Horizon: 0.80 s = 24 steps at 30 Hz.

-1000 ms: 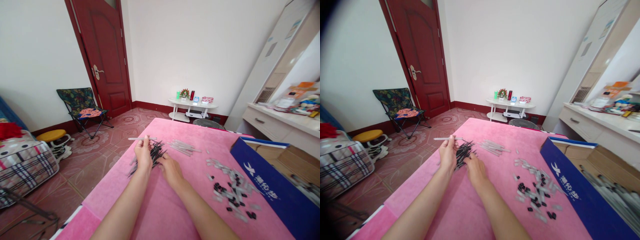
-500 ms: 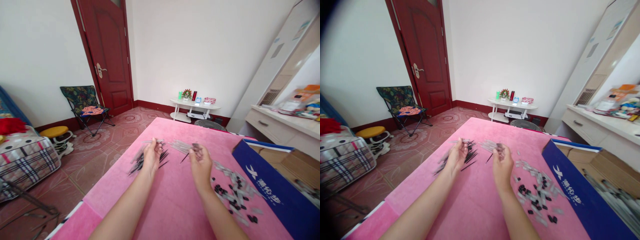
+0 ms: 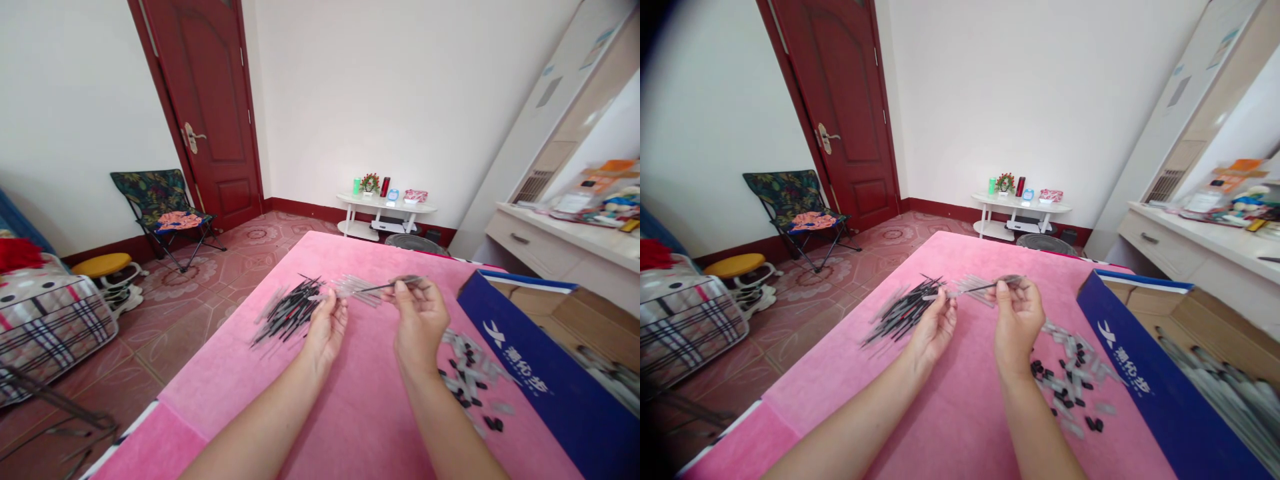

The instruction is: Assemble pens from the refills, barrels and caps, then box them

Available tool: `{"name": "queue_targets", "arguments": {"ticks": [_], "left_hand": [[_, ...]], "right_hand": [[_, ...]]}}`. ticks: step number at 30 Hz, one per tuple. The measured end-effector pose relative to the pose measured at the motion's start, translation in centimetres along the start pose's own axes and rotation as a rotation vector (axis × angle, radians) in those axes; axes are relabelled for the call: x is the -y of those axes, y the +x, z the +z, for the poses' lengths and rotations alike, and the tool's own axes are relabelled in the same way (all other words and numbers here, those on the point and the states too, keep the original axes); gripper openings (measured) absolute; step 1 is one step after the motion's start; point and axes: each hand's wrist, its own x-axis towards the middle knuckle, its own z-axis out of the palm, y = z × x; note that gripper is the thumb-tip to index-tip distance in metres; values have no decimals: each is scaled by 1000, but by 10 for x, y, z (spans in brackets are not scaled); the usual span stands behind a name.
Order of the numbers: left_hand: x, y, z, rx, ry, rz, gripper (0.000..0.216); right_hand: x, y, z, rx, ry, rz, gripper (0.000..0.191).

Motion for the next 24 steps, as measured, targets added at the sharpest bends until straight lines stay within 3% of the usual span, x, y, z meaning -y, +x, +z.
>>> {"name": "queue_targets", "arguments": {"ticks": [10, 16, 20, 22, 24], "left_hand": [[6, 0, -4, 45, 34, 24, 6], [9, -5, -2, 27, -33, -31, 0], [8, -4, -3, 18, -97, -67, 5], [9, -4, -6, 16, -100, -77, 5], [10, -3, -8, 15, -92, -81, 4]], "right_hand": [[-3, -6, 0, 53, -47, 29, 17], [-9, 6, -8, 305, -211, 116, 24], [-4, 37, -42, 182, -393, 73, 32], [-7, 52, -69, 141, -598, 68, 33], [-16, 63, -96, 184, -891, 93, 28]]}}
